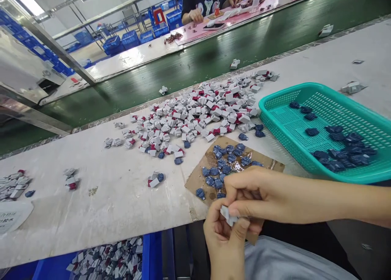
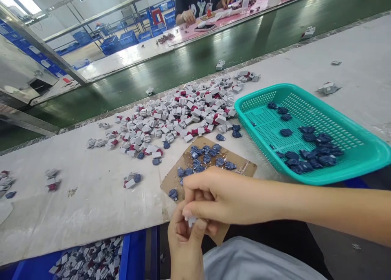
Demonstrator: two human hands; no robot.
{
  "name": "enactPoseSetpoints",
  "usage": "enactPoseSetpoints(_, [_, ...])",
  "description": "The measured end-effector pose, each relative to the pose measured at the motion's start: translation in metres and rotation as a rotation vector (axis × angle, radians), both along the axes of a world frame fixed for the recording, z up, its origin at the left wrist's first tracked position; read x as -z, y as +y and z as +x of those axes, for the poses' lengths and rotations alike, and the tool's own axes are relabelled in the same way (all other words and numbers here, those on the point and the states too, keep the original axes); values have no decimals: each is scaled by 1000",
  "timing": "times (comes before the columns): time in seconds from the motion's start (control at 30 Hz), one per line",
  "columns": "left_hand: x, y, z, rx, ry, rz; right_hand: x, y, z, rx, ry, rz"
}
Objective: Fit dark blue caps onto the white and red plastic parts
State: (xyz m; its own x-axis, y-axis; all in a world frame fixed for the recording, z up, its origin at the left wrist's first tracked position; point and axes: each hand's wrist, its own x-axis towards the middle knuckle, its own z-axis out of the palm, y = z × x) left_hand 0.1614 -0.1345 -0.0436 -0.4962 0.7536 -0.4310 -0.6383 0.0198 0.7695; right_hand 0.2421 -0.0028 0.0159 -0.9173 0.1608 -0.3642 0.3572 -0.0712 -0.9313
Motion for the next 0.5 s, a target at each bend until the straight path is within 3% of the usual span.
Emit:
enactPoseSetpoints(0.07, [-4,1,-6,-24,-29,2,1,5,-2,54,6,25])
enactPoseSetpoints(0.2, [-13,5,-15,-61,54,-18,7,13,-3,271,56,257])
enactPoseSetpoints(0.33, [-13,5,-13,-40,225,-79,7,17,1,261,43,425])
enactPoseSetpoints(0.4, [-12,-6,-24,-77,278,-119,6,26,13,260,21,599])
enactPoseSetpoints(0.5, [-14,-35,-73,-246,365,-270,14,55,54,412,-110,1035])
